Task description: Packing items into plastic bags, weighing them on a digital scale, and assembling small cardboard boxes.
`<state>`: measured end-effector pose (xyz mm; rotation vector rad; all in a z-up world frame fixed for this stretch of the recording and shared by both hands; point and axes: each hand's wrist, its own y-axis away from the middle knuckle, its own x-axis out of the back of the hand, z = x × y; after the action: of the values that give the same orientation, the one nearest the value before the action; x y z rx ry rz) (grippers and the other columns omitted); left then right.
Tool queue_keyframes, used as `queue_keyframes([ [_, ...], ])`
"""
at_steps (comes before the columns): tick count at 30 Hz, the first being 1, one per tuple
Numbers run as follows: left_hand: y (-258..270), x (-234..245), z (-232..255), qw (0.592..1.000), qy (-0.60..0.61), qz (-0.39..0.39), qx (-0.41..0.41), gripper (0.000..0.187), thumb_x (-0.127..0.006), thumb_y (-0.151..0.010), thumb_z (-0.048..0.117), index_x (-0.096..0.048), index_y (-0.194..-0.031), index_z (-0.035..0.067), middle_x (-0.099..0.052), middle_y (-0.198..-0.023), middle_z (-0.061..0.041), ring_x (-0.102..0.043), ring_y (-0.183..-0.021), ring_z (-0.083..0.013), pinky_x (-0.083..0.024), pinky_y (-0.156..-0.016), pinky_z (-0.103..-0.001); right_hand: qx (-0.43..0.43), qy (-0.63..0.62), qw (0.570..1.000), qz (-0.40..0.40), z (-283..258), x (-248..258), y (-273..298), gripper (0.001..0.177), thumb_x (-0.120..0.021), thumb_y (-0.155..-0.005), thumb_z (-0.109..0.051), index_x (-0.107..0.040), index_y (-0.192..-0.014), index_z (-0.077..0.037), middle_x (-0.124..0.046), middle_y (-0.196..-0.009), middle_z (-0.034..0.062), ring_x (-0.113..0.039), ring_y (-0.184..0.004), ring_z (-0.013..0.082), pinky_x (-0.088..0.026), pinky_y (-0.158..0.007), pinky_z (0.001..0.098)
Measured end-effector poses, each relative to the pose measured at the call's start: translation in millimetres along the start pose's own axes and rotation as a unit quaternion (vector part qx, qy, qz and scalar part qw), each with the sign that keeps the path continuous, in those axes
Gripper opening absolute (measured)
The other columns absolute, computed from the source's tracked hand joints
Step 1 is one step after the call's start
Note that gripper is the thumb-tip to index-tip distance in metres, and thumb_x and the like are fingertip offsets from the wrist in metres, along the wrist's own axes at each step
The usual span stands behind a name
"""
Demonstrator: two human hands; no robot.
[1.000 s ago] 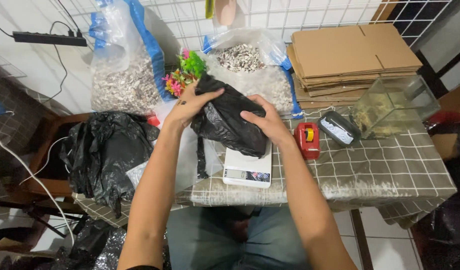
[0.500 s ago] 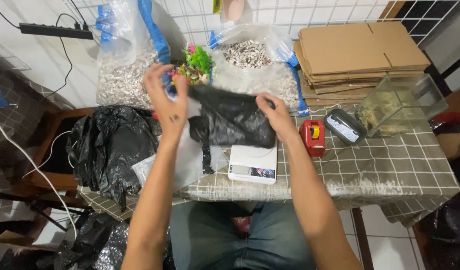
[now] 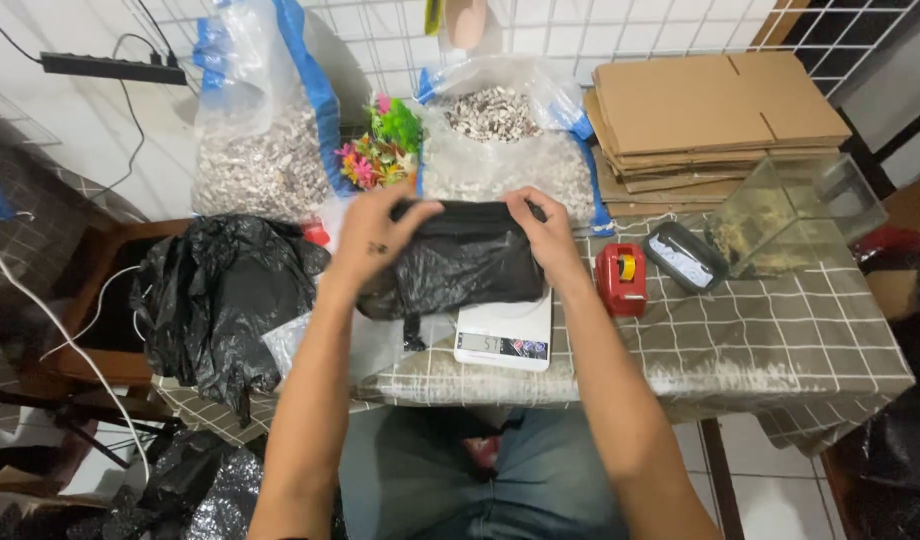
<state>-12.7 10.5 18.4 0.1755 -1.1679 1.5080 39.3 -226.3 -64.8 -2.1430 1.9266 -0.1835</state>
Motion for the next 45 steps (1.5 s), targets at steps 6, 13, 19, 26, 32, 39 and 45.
queue_keyframes([
  [6,-27,6,-47,0.984,0.006,0.176,0.038,0.040,-0.091,-0.089,0.041,-0.064,-0.068,0.020,-0.058,-0.053,-0.001,-0.062,-0.052,-0.0244,-0.049,-0.058,-0.031,0.018,-0.014,0.994,0.110,23,-11,-2,0.030,-0.067,-0.102,-0.043,-0.071,-0.089,-0.016,-0.065,-0.085,-0.0042,-0.055,-0.089,0.0067,-0.044,-0.081,0.0221],
  [13,-26,-29,-42,0.874,0.161,0.442,0.123,0.034,-0.063,-0.106,0.034,-0.061,-0.081,0.011,-0.059,-0.075,-0.008,-0.058,-0.074,-0.0186,-0.047,-0.071,-0.031,-0.057,-0.062,0.953,0.292,-66,-37,18,0.078,-0.056,-0.101,-0.057,-0.045,-0.149,0.004,-0.039,-0.155,0.0315,-0.034,-0.147,0.0430,-0.027,-0.123,0.0501],
  [19,2,-68,13,0.980,0.054,-0.085,0.172,0.070,-0.041,-0.101,0.070,-0.074,-0.076,0.015,-0.072,-0.071,-0.015,-0.073,-0.078,-0.0374,-0.054,-0.079,-0.045,-0.077,-0.281,0.894,0.340,-73,-38,14,0.085,-0.053,-0.100,-0.061,-0.021,-0.162,-0.011,-0.024,-0.165,0.0220,-0.035,-0.148,0.0398,-0.034,-0.121,0.0516],
  [26,13,-113,-19,0.984,0.158,0.063,0.057,0.031,-0.069,-0.098,0.035,-0.063,-0.086,0.007,-0.068,-0.075,-0.016,-0.072,-0.068,-0.0310,-0.057,-0.054,-0.036,-0.040,-0.325,0.917,0.227,9,-30,-9,0.058,-0.064,-0.102,-0.044,-0.039,-0.147,-0.016,-0.047,-0.148,0.0182,-0.053,-0.132,0.0352,-0.049,-0.109,0.0507],
  [32,27,-128,-47,0.964,0.153,0.205,0.079,0.037,-0.062,-0.106,0.022,-0.058,-0.074,0.002,-0.060,-0.064,-0.019,-0.068,-0.062,-0.0340,-0.053,-0.047,-0.034,-0.014,-0.277,0.958,0.076,8,-31,13,0.032,-0.071,-0.099,-0.023,-0.043,-0.115,-0.020,-0.062,-0.122,0.0061,-0.065,-0.112,0.0198,-0.056,-0.097,0.0390],
  [39,30,-125,-45,0.940,0.217,0.249,0.085,0.021,-0.060,-0.107,0.023,-0.064,-0.094,0.006,-0.068,-0.068,-0.016,-0.067,-0.061,-0.0195,-0.053,-0.051,-0.033,0.046,-0.211,0.976,0.013,-1,-35,16,0.046,-0.065,-0.105,-0.022,-0.040,-0.143,-0.019,-0.056,-0.139,0.0146,-0.057,-0.127,0.0254,-0.055,-0.103,0.0463],
  [45,27,-130,-53,0.923,0.323,0.190,0.090,0.025,-0.060,-0.108,0.028,-0.061,-0.094,0.007,-0.059,-0.072,-0.007,-0.056,-0.076,-0.0116,-0.049,-0.077,-0.031,0.020,-0.248,0.968,0.030,-8,-37,18,0.051,-0.073,-0.099,-0.020,-0.050,-0.143,-0.008,-0.061,-0.137,0.0143,-0.062,-0.121,0.0255,-0.059,-0.100,0.0458],
])
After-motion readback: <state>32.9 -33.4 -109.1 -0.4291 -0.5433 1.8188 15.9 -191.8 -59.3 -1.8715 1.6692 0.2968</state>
